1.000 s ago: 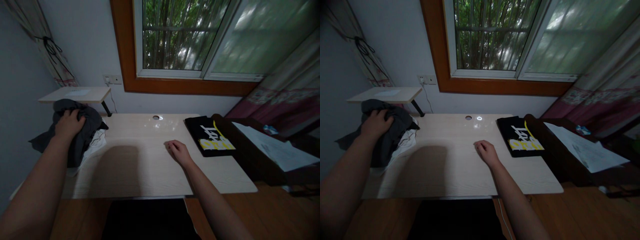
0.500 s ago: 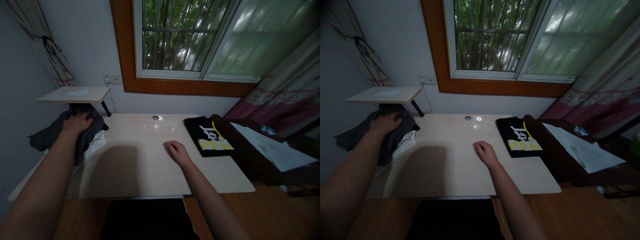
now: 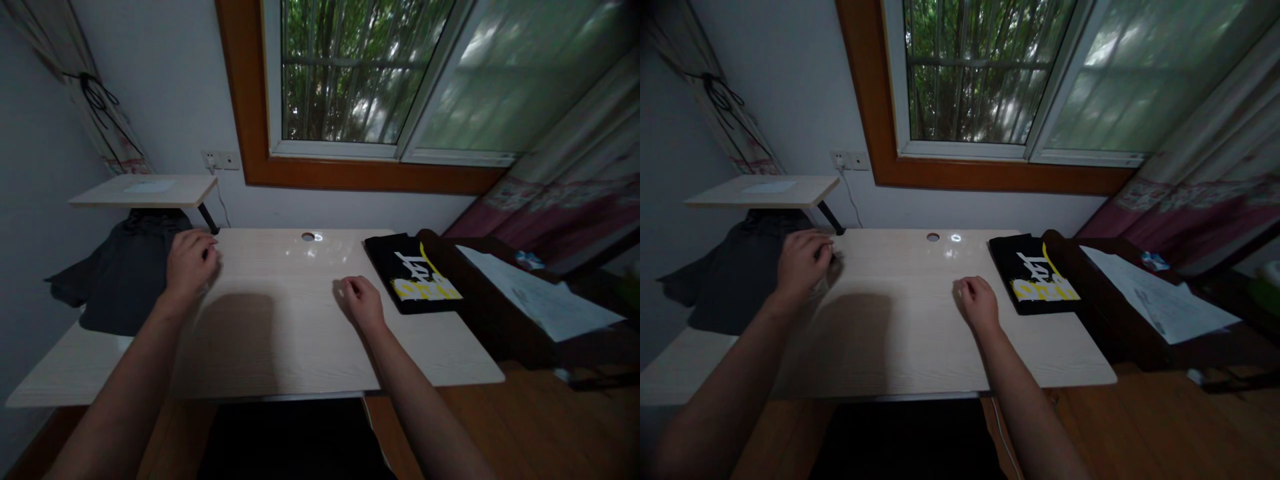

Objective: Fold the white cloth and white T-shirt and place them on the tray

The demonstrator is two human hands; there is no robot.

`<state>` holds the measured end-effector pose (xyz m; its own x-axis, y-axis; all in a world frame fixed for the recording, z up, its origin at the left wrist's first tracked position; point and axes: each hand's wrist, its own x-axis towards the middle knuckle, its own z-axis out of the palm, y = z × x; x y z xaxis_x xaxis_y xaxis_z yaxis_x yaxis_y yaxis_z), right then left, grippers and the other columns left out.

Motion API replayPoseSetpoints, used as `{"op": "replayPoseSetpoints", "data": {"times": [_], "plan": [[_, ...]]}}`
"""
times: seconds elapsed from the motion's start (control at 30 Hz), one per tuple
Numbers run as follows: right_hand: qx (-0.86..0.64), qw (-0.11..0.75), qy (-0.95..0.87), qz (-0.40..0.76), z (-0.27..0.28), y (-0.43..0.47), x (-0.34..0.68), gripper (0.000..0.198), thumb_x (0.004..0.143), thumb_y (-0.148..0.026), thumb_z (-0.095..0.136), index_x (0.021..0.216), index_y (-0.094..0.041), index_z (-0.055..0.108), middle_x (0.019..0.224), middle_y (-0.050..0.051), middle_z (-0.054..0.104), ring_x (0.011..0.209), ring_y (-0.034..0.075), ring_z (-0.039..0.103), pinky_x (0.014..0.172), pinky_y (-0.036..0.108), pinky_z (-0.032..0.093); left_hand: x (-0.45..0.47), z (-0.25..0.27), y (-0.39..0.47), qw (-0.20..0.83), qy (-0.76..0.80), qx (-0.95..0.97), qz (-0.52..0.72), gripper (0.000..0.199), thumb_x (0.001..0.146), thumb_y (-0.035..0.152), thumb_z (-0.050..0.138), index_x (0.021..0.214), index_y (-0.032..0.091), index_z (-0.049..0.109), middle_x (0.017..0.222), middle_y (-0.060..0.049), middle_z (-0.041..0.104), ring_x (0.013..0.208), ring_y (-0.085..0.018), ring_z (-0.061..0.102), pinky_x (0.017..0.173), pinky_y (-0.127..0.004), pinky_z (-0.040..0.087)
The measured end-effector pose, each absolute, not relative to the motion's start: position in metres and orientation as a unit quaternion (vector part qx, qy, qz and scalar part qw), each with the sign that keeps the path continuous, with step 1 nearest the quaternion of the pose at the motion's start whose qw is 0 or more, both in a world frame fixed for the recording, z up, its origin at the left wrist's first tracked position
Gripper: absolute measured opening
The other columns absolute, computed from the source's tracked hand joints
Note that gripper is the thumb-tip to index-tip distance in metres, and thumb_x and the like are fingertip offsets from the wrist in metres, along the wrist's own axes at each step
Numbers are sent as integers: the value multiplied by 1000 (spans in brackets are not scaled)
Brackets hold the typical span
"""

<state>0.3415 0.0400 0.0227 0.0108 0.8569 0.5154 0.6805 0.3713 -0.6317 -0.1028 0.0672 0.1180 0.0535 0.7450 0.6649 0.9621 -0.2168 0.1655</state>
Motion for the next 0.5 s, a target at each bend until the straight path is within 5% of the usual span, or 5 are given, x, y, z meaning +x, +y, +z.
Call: {"op": "replayPoseSetpoints", "data": {"times": [0.17,0.37,0.5], "plan": [[-620,423,-657,-75,37,41,370,31,99,-31,48,109,-15,72,106,14,69,104,29,59,98,41,45,-65,66,80,85,-566,-748,-337,26,89,25,51,102,24,74,113,-8,73,122,-30,58,113,-50,42],[-691,270,-649,-168,34,46,410,51,92,-28,54,138,-9,61,142,21,56,123,36,52,105,48,43,-54,11,84,50,-564,-750,-343,31,86,22,53,107,26,75,117,-8,72,125,-31,56,114,-50,42],[-720,206,-628,-212,22,42,427,55,95,-29,51,144,-4,56,148,25,52,133,40,47,111,55,39,-61,-1,82,39,-564,-748,-347,32,86,22,52,108,25,75,117,-8,72,123,-30,57,114,-50,41]]}}
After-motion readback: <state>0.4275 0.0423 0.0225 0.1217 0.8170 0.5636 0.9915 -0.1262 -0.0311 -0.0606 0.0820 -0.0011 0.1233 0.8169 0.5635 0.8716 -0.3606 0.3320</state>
